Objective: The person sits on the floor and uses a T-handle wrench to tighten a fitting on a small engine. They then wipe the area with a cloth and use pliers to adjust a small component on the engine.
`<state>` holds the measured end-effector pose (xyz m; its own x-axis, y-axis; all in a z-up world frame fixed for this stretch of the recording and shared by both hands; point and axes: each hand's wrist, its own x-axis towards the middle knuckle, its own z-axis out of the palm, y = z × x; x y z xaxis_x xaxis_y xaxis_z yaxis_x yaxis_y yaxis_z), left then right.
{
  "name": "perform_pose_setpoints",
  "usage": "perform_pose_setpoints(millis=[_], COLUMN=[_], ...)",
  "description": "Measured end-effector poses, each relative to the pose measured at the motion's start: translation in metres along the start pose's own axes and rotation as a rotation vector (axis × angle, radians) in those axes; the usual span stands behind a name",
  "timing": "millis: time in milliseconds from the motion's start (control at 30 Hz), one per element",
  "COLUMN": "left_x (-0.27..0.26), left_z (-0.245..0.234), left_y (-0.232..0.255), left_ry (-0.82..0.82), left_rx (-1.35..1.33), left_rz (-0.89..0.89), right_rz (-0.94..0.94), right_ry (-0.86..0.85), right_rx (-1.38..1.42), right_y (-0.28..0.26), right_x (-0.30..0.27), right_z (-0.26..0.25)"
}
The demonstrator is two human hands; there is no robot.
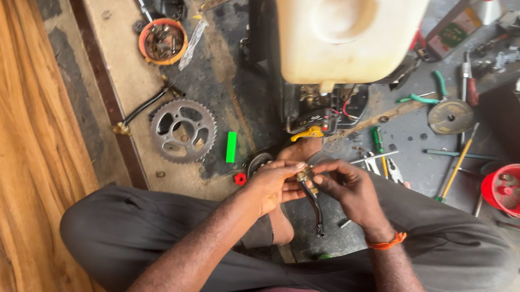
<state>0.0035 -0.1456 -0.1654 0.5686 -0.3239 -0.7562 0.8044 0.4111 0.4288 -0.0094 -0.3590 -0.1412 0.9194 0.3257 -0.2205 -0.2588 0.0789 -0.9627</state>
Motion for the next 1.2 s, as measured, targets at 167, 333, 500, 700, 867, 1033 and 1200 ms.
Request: perform_pose_setpoints(millis=[167, 333, 500, 700, 867, 1033, 1200], left_x=[0.002, 0.003, -0.002, -0.006, 0.02, 0.085, 0.138], left_z=[0.0, 0.0, 0.006, 0.017, 0.013, -0.005, -0.007], left_y=[0.0, 0.002, 0.004, 0.009, 0.013, 0.028, 0.034], left_ry=[-0.021, -0.017, 0.0, -0.001, 0.033, -0.048, -0.043], left_rx=[-0.001, 0.031, 0.059, 0.169, 0.222, 0.097, 0.073], left_rz=[-0.033, -0.055, -0.046, -0.03, 0.014, 0.141, 0.375], right_rz=[-0.063, -0.047, -0.104, -0.108, -0.143, -0.147, -0.13], right_ry=[0.03, 0.1, 0.134, 0.222, 0.221, 0.308, 0.361], right_rx=[-0.161, -0.432, -0.512, -0.584, -0.604, -0.304, 0.145], right_y=[-0.008, -0.022, -0.031, -0.032, -0.01, 0.03, 0.052], right_x=[-0.004, -0.01, -0.012, -0.014, -0.001, 0.055, 0.118], right_z=[0.002, -0.001, 0.001, 0.01, 0.006, -0.004, -0.009])
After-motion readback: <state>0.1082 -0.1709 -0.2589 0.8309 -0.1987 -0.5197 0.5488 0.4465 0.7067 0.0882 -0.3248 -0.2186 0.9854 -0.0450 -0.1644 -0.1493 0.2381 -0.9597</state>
